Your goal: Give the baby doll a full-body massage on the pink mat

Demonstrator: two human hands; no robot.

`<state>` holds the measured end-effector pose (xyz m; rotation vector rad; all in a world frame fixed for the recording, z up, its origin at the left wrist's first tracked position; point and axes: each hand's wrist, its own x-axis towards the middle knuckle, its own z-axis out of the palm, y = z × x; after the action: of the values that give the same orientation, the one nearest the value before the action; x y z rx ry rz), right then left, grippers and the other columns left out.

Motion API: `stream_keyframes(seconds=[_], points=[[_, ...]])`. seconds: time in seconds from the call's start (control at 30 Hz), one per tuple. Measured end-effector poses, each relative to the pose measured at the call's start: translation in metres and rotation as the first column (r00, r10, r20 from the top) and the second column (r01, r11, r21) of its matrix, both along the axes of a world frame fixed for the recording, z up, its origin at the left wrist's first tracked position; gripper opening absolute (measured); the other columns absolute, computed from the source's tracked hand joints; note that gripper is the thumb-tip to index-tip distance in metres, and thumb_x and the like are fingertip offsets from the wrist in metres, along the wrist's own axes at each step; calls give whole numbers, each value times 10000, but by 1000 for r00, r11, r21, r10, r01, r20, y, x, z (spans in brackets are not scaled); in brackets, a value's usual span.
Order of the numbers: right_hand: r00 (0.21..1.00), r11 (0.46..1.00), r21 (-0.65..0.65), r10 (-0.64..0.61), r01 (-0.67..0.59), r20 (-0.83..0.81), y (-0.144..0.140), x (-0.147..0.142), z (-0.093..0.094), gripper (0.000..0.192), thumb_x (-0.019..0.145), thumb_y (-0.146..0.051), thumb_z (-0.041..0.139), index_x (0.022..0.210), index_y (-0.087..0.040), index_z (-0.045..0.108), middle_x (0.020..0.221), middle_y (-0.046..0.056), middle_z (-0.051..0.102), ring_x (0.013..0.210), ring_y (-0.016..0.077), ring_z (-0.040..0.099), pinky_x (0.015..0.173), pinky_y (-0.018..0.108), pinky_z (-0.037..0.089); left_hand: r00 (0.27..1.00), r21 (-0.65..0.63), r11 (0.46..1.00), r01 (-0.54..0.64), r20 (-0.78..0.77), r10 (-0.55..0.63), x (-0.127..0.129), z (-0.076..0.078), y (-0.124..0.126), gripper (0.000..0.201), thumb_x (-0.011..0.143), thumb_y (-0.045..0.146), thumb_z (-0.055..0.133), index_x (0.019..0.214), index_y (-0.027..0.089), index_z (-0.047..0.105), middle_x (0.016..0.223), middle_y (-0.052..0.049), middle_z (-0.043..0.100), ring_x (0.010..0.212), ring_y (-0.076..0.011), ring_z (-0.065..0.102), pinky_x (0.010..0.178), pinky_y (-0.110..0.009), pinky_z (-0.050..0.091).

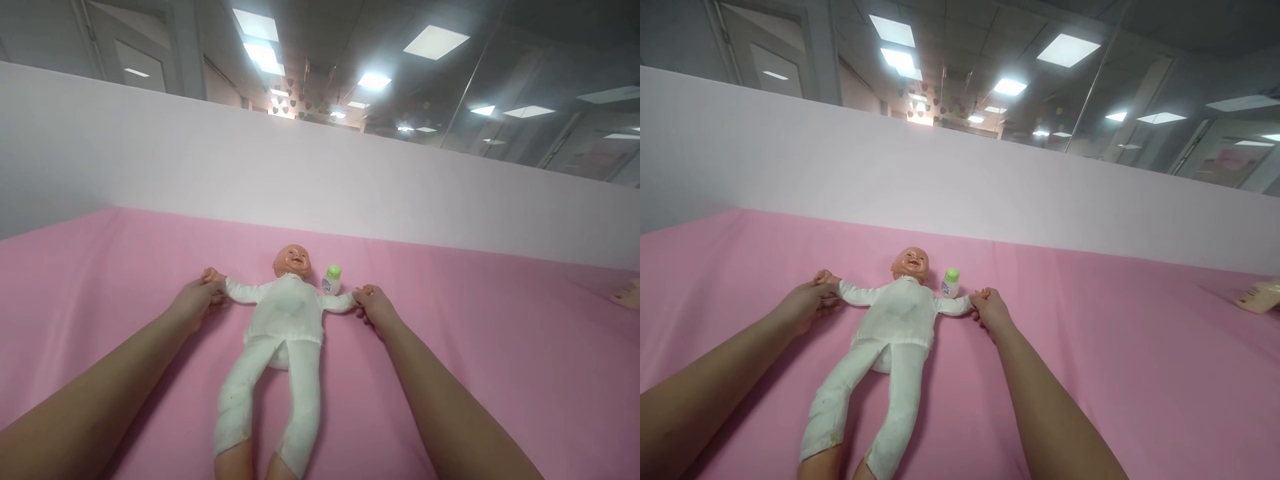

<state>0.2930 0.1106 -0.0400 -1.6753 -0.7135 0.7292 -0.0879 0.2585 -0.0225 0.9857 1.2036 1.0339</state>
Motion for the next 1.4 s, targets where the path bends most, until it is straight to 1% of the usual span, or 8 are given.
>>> stream_keyframes(seconds=[0.2,0.37,0.53,0.73,0.87,1.07,1.2,1.4], points=[[958,997,-64,55,-39,282,-3,0,1,801,786,-379,732,1473,-189,366,709,-5,676,557,185,623,524,287,504,1000,102,995,20,-21,-18,0,-9,0,352,664,303,784,960,163,653,853,-62,711,700,-188,688,644,-304,588],[871,991,134,-54,-14,489,-13,-23,21,728,778,-381,726,1436,-217,462,999,51,722,741,185,664,729,333,550,984,352,931,101,-171,-42,6,-4,-15,366,766,430,735,1023,185,646,1010,-77,722,946,-255,704,757,-339,593],[729,929,171,132,-327,672,-30,-73,38,479,809,-273,688,1283,-260,618,950,15,714,605,134,566,624,293,521,864,561,743,366,-501,-48,18,12,-52,332,872,430,633,1141,236,651,1097,-53,721,946,-233,686,827,-349,561],[294,755,-86,355,-650,888,-39,-106,45,322,882,-116,587,1152,-260,687,1130,29,722,970,190,669,845,331,532,644,617,334,713,-764,34,26,13,-70,331,922,271,518,1201,264,696,1217,-64,687,1112,-245,631,959,-388,513],[152,755,-195,363,-626,919,-39,-108,46,332,946,-152,559,1235,-267,678,1243,43,699,1076,206,662,895,356,531,589,600,257,757,-798,128,26,8,-68,365,937,240,490,1243,252,690,1222,-72,680,1105,-242,629,947,-381,514],[244,775,-118,334,-621,910,-37,-108,42,362,920,-139,571,1239,-273,678,1255,38,694,1080,199,663,926,355,538,624,611,356,707,-776,93,29,10,-71,304,919,269,527,1175,250,690,1207,-56,687,1112,-246,623,950,-383,508],[476,825,48,277,-563,835,-34,-98,38,367,871,-181,624,1221,-276,676,1136,29,723,916,184,675,830,334,556,720,600,580,552,-694,32,28,15,-69,305,909,446,580,1120,260,696,1150,-61,713,1046,-263,655,888,-366,532],[867,967,210,20,-143,497,-18,-44,24,573,863,-442,646,1383,-237,516,1039,47,713,641,145,609,610,293,536,939,410,900,146,-344,5,11,6,-31,321,746,452,733,957,218,677,940,-59,732,875,-258,696,726,-326,570]])
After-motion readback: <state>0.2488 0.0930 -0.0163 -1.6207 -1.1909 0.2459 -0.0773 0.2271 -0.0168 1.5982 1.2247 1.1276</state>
